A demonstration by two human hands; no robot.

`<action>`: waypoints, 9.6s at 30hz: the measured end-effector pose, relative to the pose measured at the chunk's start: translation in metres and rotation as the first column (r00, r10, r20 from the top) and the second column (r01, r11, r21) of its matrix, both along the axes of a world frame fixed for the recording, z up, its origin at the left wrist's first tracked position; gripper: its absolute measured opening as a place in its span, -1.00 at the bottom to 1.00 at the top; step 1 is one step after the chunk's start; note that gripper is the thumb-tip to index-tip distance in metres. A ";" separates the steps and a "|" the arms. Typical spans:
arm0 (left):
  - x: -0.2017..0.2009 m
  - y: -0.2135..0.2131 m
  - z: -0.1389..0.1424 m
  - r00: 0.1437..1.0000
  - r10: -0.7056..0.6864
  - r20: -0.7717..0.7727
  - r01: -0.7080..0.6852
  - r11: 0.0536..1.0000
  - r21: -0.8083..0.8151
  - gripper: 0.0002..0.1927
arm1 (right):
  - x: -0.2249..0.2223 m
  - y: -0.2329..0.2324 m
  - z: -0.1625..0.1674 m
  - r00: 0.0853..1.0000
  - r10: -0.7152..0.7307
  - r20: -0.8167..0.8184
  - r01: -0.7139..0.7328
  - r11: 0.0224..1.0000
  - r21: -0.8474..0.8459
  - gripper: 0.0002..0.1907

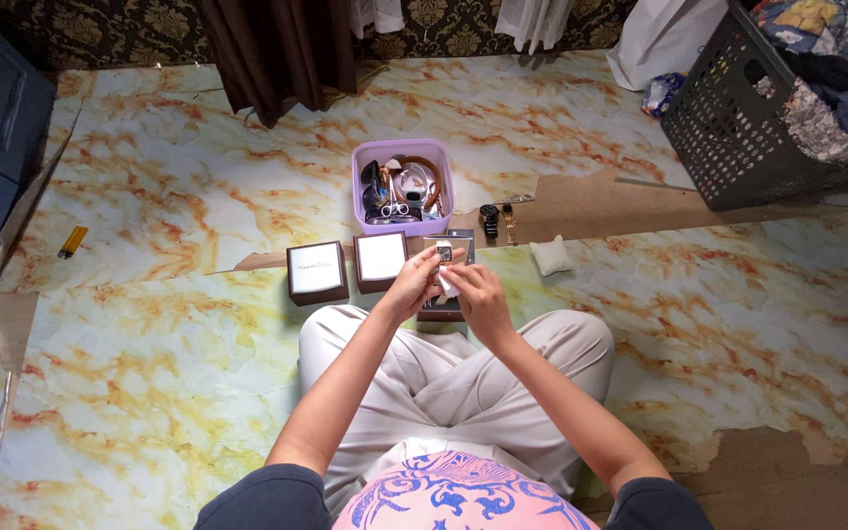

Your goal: The person sits on the floor and puts a wristwatch on their wrist, then takes it off and places it into its storage box. They handle other accessories from a container, place items into jewelry boxes, close the boxes, and arrange the boxes and a card on the floor.

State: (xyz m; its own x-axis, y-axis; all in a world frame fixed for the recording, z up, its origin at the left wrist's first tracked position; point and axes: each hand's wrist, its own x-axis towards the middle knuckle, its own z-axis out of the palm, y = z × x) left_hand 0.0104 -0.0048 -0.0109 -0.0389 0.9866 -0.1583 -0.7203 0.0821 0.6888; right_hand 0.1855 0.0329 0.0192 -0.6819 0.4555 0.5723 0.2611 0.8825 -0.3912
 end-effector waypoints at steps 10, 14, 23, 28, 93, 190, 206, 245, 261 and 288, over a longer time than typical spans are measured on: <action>-0.002 0.004 -0.002 0.999 0.033 -0.003 -0.033 0.999 0.028 -0.58 | 0.011 -0.013 -0.002 0.996 0.081 0.031 -0.082 0.996 0.030 -0.46; -0.003 0.003 -0.002 0.999 0.045 0.007 -0.046 0.999 0.024 -0.57 | 0.013 -0.014 0.000 0.995 0.101 0.025 -0.101 0.995 -0.001 -0.46; -0.012 0.001 -0.011 1.000 0.023 -0.004 -0.023 1.000 0.006 -0.59 | 0.013 -0.012 -0.019 0.974 -0.214 -0.074 0.121 0.767 -0.630 -0.70; -0.012 -0.002 -0.015 0.998 -0.010 -0.063 0.013 0.999 0.048 -0.59 | -0.002 0.003 -0.023 0.900 -0.340 -0.272 -0.115 0.418 -0.901 -0.80; 0.010 -0.004 0.002 0.929 0.197 -0.312 -0.167 0.978 0.122 -0.62 | -0.025 -0.022 -0.011 0.910 -0.258 -0.325 -0.262 0.251 -0.932 -0.73; 0.026 -0.013 0.004 0.955 -0.061 -0.292 0.069 0.997 0.016 -0.32 | -0.029 0.011 0.013 0.908 -0.301 -0.290 -0.284 0.065 -0.957 -0.66; 0.030 -0.014 0.008 0.947 -0.041 -0.320 0.048 0.999 0.014 -0.26 | -0.029 0.007 0.029 0.928 -0.302 -0.217 -0.225 0.008 -0.974 -0.67; 0.018 -0.019 0.005 0.945 0.049 -0.325 -0.021 0.996 0.087 -0.89 | -0.008 0.014 0.034 0.916 -0.184 -0.356 -0.265 0.389 -0.882 -0.62; 0.014 -0.020 0.006 0.843 0.247 -0.478 -0.203 0.969 0.143 -0.89 | -0.010 0.020 0.022 0.954 -0.073 -0.290 -0.228 0.451 -0.863 -0.71; 0.016 -0.026 0.009 0.968 0.059 0.245 0.017 0.955 -0.295 -0.35 | -0.018 0.010 0.035 0.952 -0.096 -0.289 -0.198 0.526 -0.827 -0.75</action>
State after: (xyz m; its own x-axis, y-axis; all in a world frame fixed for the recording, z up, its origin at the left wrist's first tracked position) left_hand 0.0260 -0.0303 -0.0015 0.0188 0.8943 -0.4470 -0.8688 0.2359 0.4354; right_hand 0.1677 0.0425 0.0539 -0.6073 0.7886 0.0966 -0.0169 0.1088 -0.9939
